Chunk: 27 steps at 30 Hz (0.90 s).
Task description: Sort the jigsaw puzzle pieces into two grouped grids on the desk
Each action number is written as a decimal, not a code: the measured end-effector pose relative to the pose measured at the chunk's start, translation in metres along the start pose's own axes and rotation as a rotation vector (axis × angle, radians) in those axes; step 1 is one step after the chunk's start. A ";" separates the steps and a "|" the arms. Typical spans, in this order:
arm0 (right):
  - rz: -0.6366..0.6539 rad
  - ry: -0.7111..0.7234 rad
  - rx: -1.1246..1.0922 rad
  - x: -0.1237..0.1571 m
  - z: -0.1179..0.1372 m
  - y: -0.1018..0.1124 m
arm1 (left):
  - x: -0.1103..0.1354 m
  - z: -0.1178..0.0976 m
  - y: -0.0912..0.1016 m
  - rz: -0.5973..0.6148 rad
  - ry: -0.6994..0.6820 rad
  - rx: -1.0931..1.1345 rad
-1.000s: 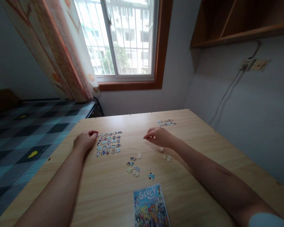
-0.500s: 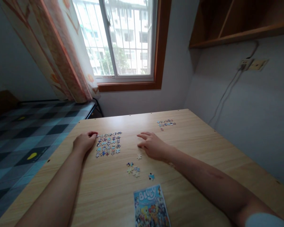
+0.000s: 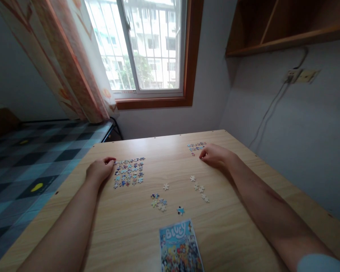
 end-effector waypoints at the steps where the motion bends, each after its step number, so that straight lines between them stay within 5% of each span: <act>1: 0.029 0.017 -0.002 -0.003 -0.003 -0.002 | 0.000 0.000 0.000 -0.001 0.004 -0.007; 12: -0.017 0.088 -0.078 -0.029 -0.020 -0.021 | -0.002 0.002 -0.002 0.011 -0.007 -0.006; 27: -0.121 0.055 -0.076 -0.026 -0.016 -0.017 | -0.003 0.004 -0.003 0.005 -0.005 0.006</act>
Point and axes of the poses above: each hand's wrist, its own x-axis away from the middle knuckle, its own y-axis out of the back of the hand, z = x × y, the point moved 10 cm from there along -x, towards the middle knuckle, and after that the axes turned 9 degrees about -y, right-handed, at the moved point
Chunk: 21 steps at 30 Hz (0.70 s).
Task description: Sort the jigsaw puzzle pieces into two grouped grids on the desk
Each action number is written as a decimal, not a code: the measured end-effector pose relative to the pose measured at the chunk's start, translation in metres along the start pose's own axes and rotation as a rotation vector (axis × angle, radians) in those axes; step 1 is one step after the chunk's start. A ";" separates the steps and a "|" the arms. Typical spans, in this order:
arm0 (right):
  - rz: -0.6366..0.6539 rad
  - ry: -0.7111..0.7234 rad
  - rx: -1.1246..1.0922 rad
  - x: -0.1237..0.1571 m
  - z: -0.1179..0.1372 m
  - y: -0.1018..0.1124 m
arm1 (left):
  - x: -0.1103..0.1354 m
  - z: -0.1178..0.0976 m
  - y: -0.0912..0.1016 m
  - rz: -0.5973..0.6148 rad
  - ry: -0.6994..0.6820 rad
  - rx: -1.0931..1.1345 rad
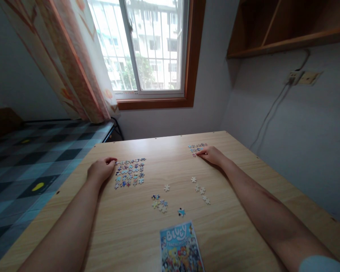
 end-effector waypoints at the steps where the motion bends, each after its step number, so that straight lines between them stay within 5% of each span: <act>1: 0.001 -0.002 0.000 0.000 0.000 0.000 | 0.000 0.000 0.000 0.000 -0.001 0.003; 15: -0.028 -0.001 -0.050 0.001 -0.001 0.003 | 0.001 -0.003 0.002 -0.003 -0.004 0.004; 21: -0.092 0.010 -0.119 0.004 0.020 0.017 | 0.002 -0.004 0.002 0.003 -0.016 0.001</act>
Point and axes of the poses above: each hand's wrist, its own x-axis away from the middle knuckle, its own y-axis out of the back of the hand, z = x × y, the point moved 10 cm from there along -x, towards the middle knuckle, and after that the axes turned 9 degrees about -y, right-handed, at the moved point
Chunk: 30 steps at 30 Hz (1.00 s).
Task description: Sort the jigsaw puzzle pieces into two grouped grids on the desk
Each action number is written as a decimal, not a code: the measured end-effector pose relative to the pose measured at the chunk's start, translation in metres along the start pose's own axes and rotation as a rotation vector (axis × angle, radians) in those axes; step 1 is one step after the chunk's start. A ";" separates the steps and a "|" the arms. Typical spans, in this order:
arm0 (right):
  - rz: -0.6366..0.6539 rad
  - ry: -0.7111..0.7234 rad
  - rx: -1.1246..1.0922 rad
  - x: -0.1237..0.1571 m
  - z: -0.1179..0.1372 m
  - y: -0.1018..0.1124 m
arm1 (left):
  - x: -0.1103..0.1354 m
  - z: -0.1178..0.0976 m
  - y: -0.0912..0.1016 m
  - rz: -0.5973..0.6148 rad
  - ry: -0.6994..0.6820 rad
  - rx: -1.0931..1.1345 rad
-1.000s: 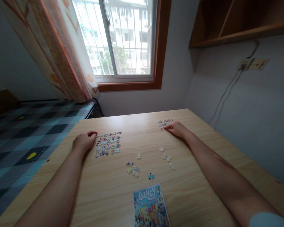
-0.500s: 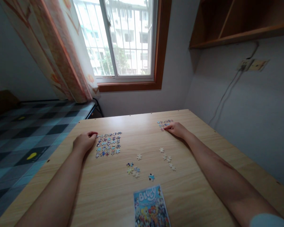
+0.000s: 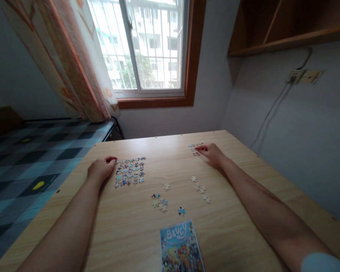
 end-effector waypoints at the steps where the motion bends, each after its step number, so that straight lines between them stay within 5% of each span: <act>1: 0.001 0.010 -0.007 0.000 0.009 0.001 | 0.000 0.000 0.000 -0.005 -0.003 0.003; 5: 0.123 0.184 -0.003 0.017 0.077 -0.012 | 0.001 -0.001 0.002 -0.024 0.004 0.013; 10: 0.276 0.620 0.033 0.085 0.189 -0.047 | 0.002 -0.002 0.002 -0.009 0.018 0.003; 14: 0.294 0.771 0.173 0.129 0.226 -0.078 | 0.003 -0.002 0.001 0.009 0.025 0.007; 19: 0.248 0.740 0.302 0.134 0.221 -0.095 | 0.002 -0.003 0.001 -0.003 0.013 0.009; 30: 0.165 0.152 0.510 0.053 0.130 -0.062 | -0.001 0.001 0.000 0.002 0.016 -0.015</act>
Point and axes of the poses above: each hand's wrist, its own x-axis away from the middle knuckle, its own y-axis out of the back of the hand, z = x × y, the point moved 10 cm from there along -x, towards the middle knuckle, and after that the axes turned 9 degrees about -y, right-handed, at the moved point
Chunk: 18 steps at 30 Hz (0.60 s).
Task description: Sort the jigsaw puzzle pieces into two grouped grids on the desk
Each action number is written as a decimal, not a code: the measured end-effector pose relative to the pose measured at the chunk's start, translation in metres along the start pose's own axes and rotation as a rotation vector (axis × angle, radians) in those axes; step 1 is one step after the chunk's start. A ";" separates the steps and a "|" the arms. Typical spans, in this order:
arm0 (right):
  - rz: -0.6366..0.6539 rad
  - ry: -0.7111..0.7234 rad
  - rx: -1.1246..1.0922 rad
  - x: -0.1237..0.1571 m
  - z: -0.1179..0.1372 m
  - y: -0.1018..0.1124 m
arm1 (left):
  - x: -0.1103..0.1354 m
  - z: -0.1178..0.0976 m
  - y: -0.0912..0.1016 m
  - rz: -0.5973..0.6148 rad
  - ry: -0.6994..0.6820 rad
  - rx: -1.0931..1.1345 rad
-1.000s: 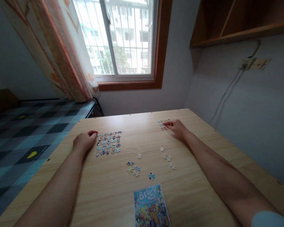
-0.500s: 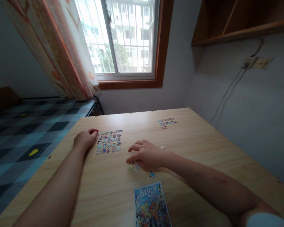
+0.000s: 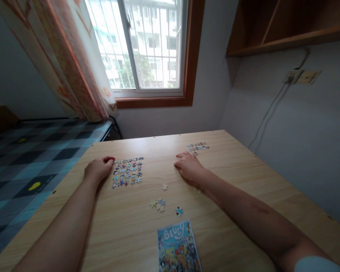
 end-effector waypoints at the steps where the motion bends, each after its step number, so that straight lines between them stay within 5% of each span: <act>1: 0.014 -0.044 0.024 -0.002 -0.009 0.002 | 0.000 0.000 0.000 0.001 0.000 0.001; 9: 0.104 -0.316 0.084 -0.006 -0.071 0.008 | 0.001 -0.001 0.001 0.006 0.006 -0.019; 18: 0.157 -0.439 0.011 -0.012 -0.140 -0.006 | 0.002 -0.001 0.002 -0.013 0.005 -0.004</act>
Point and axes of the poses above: each hand's wrist, its own x-axis away from the middle knuckle, its own y-axis out of the back of the hand, z = x × y, the point moved 10 cm from there along -x, towards the middle knuckle, and after that the axes turned 9 degrees about -y, right-handed, at the moved point
